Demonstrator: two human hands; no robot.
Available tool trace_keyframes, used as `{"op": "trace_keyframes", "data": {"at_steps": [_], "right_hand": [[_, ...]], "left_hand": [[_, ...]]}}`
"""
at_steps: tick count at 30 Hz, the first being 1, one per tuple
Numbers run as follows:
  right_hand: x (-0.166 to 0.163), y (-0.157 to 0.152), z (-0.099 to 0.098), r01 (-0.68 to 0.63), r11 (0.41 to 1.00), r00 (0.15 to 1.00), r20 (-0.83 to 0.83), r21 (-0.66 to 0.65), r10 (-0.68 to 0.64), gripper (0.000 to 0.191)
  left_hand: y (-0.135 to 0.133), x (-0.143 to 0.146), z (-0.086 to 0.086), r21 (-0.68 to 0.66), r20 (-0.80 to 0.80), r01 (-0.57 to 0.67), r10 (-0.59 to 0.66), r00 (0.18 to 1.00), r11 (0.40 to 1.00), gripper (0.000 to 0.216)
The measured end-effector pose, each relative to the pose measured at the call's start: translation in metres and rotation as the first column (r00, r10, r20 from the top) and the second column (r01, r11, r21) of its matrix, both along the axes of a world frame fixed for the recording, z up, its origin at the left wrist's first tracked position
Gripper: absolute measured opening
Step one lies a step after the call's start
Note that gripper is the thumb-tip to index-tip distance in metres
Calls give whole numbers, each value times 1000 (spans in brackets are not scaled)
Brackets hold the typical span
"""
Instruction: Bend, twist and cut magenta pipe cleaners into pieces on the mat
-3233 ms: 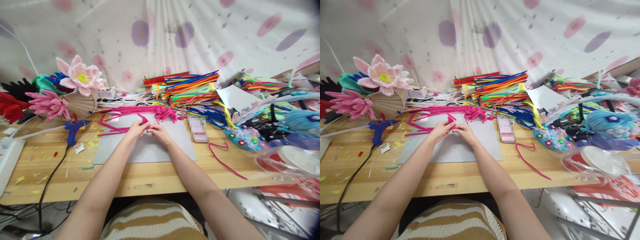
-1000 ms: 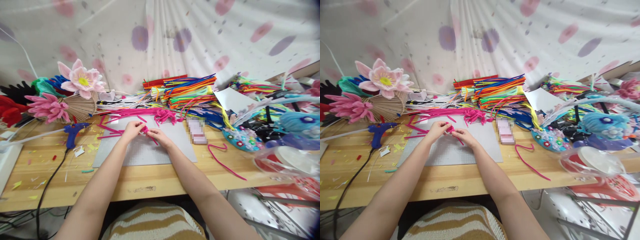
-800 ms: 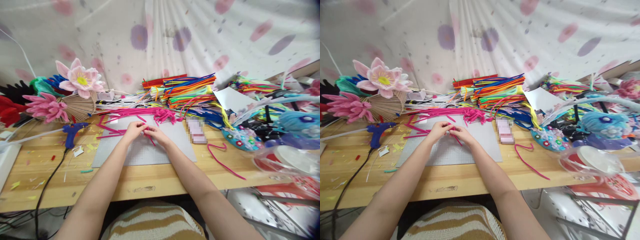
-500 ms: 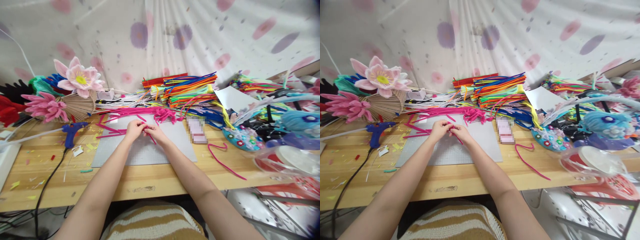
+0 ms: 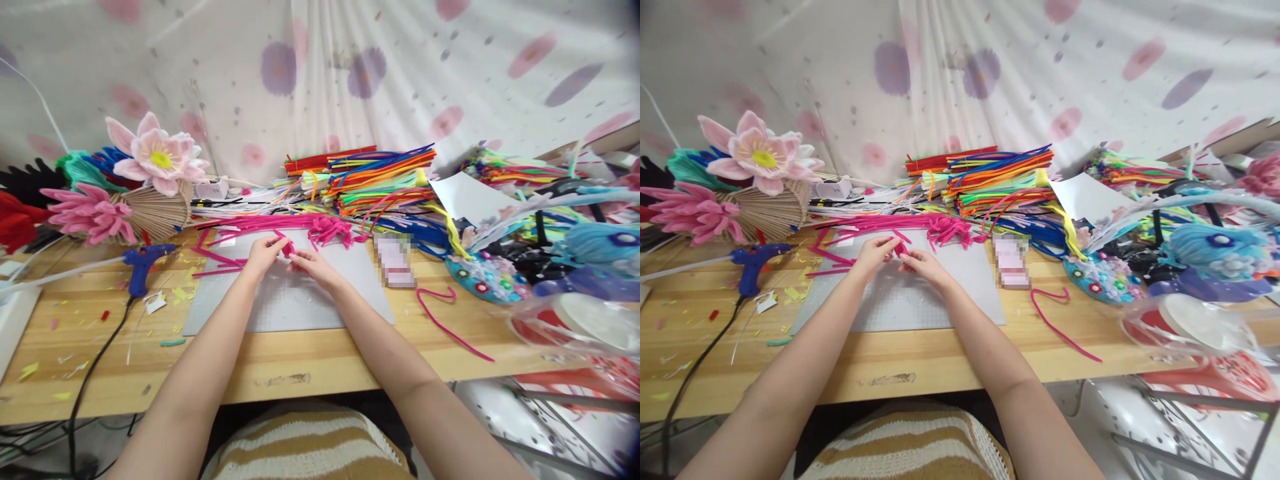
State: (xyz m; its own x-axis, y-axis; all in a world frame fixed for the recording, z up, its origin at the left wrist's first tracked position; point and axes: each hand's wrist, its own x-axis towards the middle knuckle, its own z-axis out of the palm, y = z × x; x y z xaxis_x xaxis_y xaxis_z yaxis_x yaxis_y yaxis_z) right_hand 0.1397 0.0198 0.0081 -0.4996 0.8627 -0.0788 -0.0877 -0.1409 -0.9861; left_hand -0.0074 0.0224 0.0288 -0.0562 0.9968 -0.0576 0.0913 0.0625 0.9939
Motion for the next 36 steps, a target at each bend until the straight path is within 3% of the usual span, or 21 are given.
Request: {"op": "trace_keyframes", "data": {"at_steps": [10,16,24,31,36], "right_hand": [[6,-2,-4,23,994,1000,-23,111,-21,34],[7,-1,-7,39,992,999,-11,117,-38,33],[8,-5,-6,68,994,997,-51,84,-64,32],[11,-4,-11,85,992,995,38,95,-89,26],[17,0,-10,225,947,969,52,229,-242,18]], "left_hand": [[3,5,-3,-28,-31,18,-18,999,999,23],[3,9,3,-66,75,-19,24,997,998,23],[-4,3,11,-207,217,205,-160,963,957,43],[-3,4,8,-183,28,26,-21,999,983,28],[-2,5,15,-186,150,54,-26,988,981,34]]}}
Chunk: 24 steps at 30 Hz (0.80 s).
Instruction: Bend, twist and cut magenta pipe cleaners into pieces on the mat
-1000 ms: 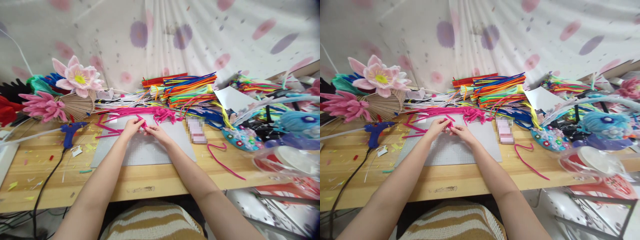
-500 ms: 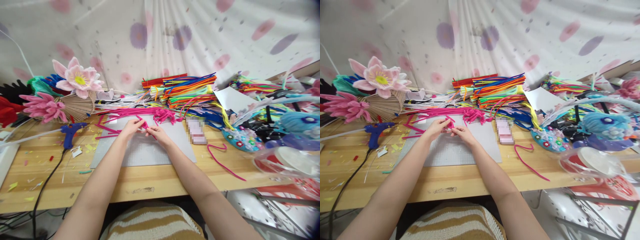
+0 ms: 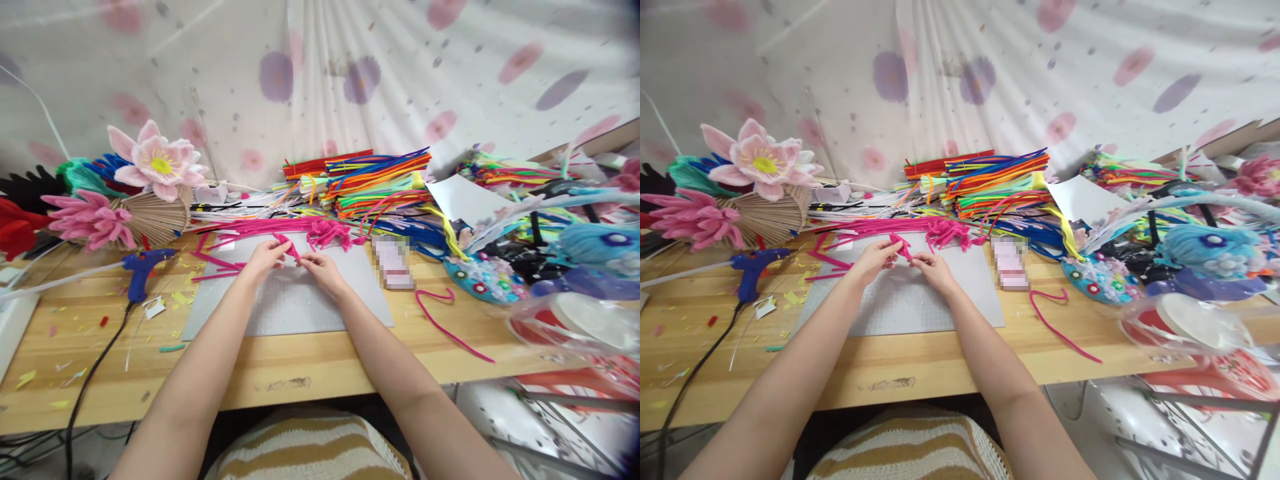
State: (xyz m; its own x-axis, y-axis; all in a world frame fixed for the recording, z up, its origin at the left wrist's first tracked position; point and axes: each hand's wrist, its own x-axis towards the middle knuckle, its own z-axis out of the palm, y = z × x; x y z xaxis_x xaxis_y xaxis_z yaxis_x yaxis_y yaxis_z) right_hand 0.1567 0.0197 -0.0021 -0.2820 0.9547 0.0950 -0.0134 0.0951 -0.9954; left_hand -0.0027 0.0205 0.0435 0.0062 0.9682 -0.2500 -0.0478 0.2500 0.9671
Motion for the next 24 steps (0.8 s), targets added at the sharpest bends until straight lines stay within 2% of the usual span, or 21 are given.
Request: {"op": "trace_keyframes", "data": {"at_steps": [2,4,7,9,11,13,15,17,19,20,22,24], "right_hand": [[8,5,2,122,992,991,-56,20,-121,20],[20,11,2,300,954,945,-147,20,-294,21],[42,23,0,555,832,796,-286,-9,-534,22],[54,28,-4,640,768,724,-317,-22,-613,23],[59,32,-8,668,743,704,-305,-23,-642,24],[58,33,-13,650,760,728,-268,-21,-631,24],[54,33,-17,604,797,775,-220,-20,-593,24],[50,34,-20,563,826,813,-171,-15,-557,24],[48,36,-22,558,830,821,-144,-5,-553,25],[47,37,-23,567,824,816,-140,-4,-561,25],[48,39,-23,586,810,800,-146,-14,-581,26],[49,40,-23,590,807,794,-161,-31,-587,25]], "left_hand": [[0,3,0,5,64,4,-4,998,1000,38],[2,7,-2,-4,52,-10,10,999,1000,38],[12,15,-8,4,-82,-52,52,995,999,29],[25,23,-9,67,-189,-62,74,979,996,24],[41,32,-3,184,-320,-49,108,941,982,22],[55,41,9,371,-516,9,198,833,929,22],[66,52,22,478,-709,145,283,646,866,23],[73,65,31,404,-857,335,224,464,851,25],[77,77,33,203,-953,447,70,295,871,26],[79,82,31,89,-974,457,-19,227,885,25],[83,89,24,-61,-977,414,-138,160,908,22],[86,91,14,-115,-971,386,-186,151,915,21]]}}
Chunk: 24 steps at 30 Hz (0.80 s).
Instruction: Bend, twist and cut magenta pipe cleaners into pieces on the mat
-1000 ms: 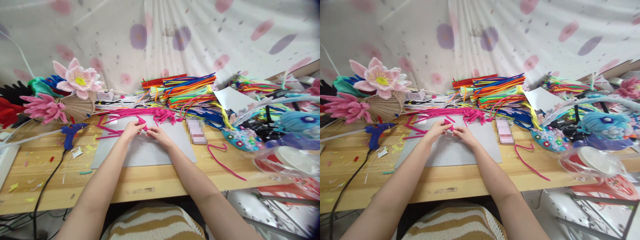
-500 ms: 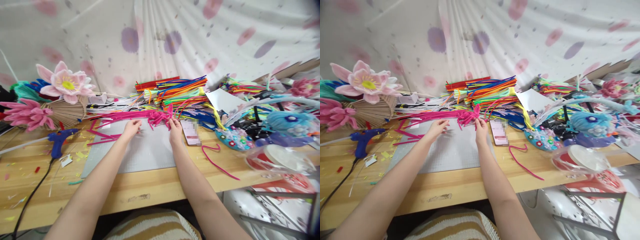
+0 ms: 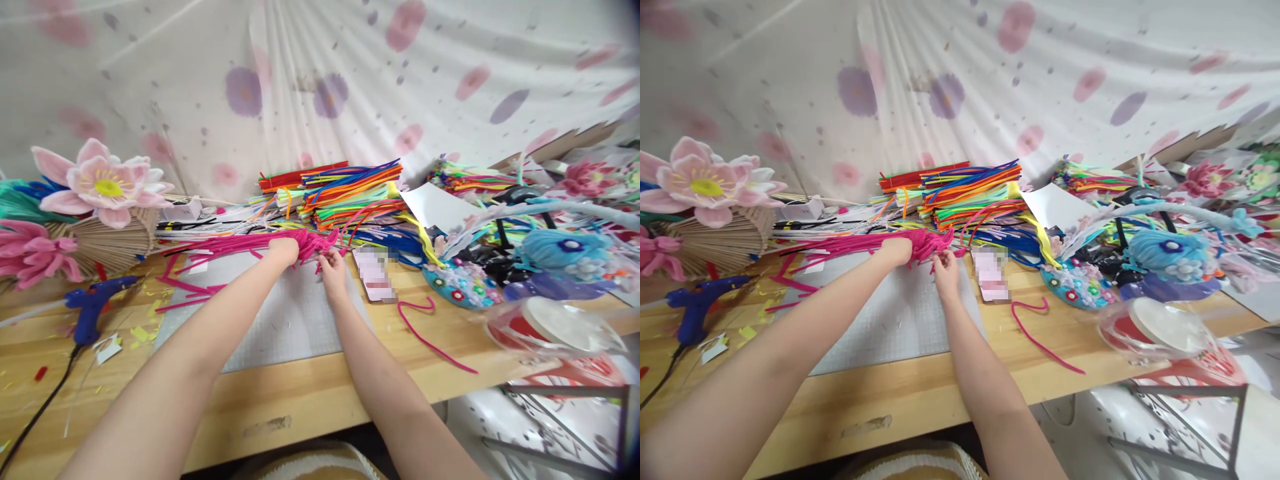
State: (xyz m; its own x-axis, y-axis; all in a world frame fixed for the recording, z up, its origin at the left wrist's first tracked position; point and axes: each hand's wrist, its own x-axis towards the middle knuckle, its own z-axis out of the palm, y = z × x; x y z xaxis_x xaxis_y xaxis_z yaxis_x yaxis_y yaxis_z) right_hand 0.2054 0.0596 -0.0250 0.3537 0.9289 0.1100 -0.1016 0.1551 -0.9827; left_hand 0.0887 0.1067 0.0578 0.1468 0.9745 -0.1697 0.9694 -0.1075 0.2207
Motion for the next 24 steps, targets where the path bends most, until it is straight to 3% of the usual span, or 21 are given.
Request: {"op": "trace_keyframes", "data": {"at_steps": [5,9,13,17,24], "right_hand": [[-1,1,3,-11,1000,999,-40,-12,11,23],[-3,2,3,-6,1000,998,-58,-16,5,25],[-2,4,1,4,999,999,-43,-40,-6,25],[-3,4,0,-5,999,998,-61,-49,2,25],[-3,1,2,-3,1000,995,-103,-24,1,21]], "left_hand": [[-1,-10,-21,-8,10,-32,32,999,999,41],[-7,-14,-28,-45,-7,-82,82,997,996,54],[-12,-12,-33,-44,-39,-203,202,979,978,45],[-21,-9,-39,27,-85,-172,174,981,985,39],[-27,-9,-45,-6,159,-265,262,952,964,36]]}}
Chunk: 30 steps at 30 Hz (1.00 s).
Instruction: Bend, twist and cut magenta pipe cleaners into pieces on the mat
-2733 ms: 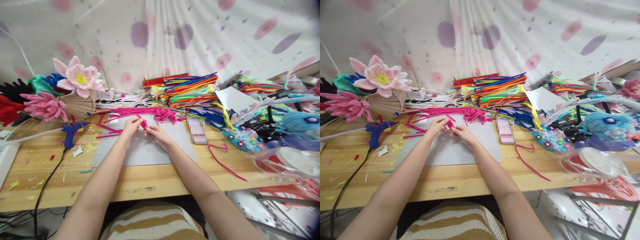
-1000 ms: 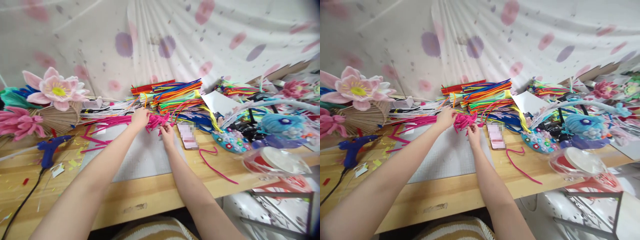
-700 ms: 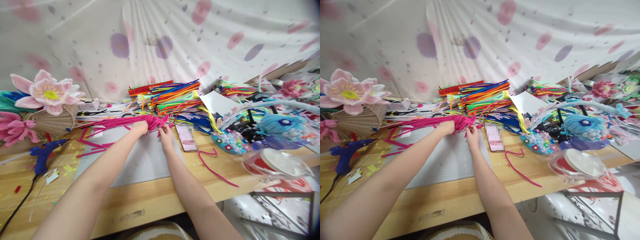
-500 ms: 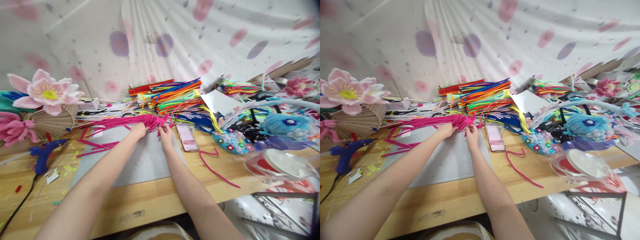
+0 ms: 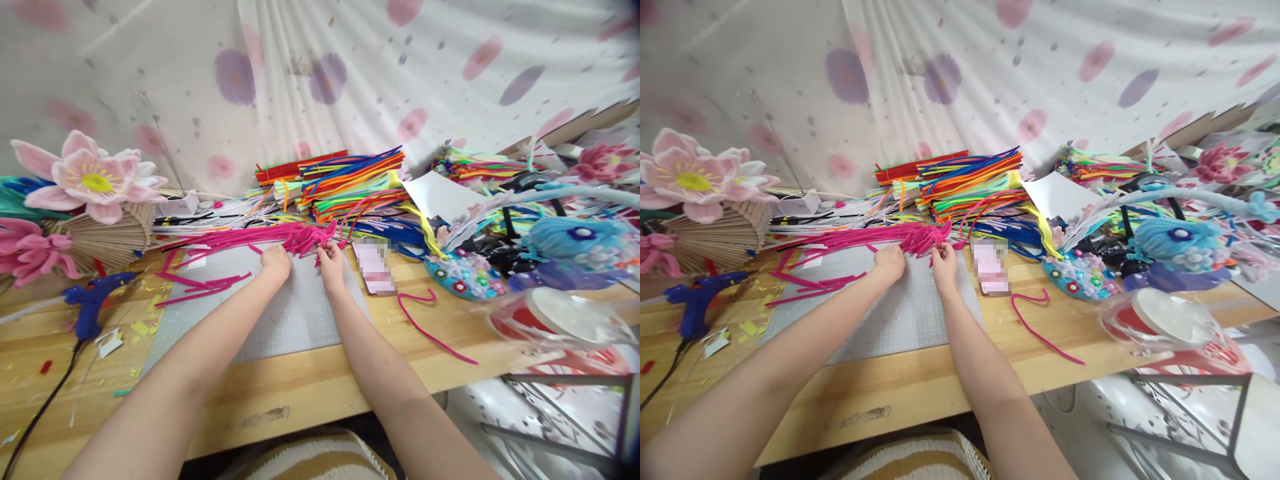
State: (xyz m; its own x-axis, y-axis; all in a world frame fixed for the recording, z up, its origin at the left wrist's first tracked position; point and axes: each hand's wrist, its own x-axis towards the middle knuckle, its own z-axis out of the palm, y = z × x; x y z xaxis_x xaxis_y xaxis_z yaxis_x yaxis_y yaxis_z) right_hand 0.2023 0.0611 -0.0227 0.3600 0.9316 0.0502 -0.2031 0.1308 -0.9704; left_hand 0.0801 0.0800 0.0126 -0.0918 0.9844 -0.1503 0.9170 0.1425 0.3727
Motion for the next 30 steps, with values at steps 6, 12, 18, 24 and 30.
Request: {"op": "trace_keyframes", "data": {"at_steps": [6,12,18,24,30], "right_hand": [[2,-1,1,39,999,999,35,-23,-39,18],[0,-3,-1,84,996,995,57,-3,-84,16],[-3,-1,-4,-33,999,999,4,-26,33,18],[-9,5,-9,-107,992,971,209,-64,118,11],[-19,11,5,87,968,829,556,-235,61,7]], "left_hand": [[15,-19,8,-65,297,-77,93,950,995,7],[17,-32,19,-121,685,-149,191,703,981,21],[-1,-20,17,-141,988,-203,151,33,969,17],[-15,-13,4,-73,991,-358,26,-135,931,15],[-20,-17,-20,-43,997,-469,8,-77,882,16]]}}
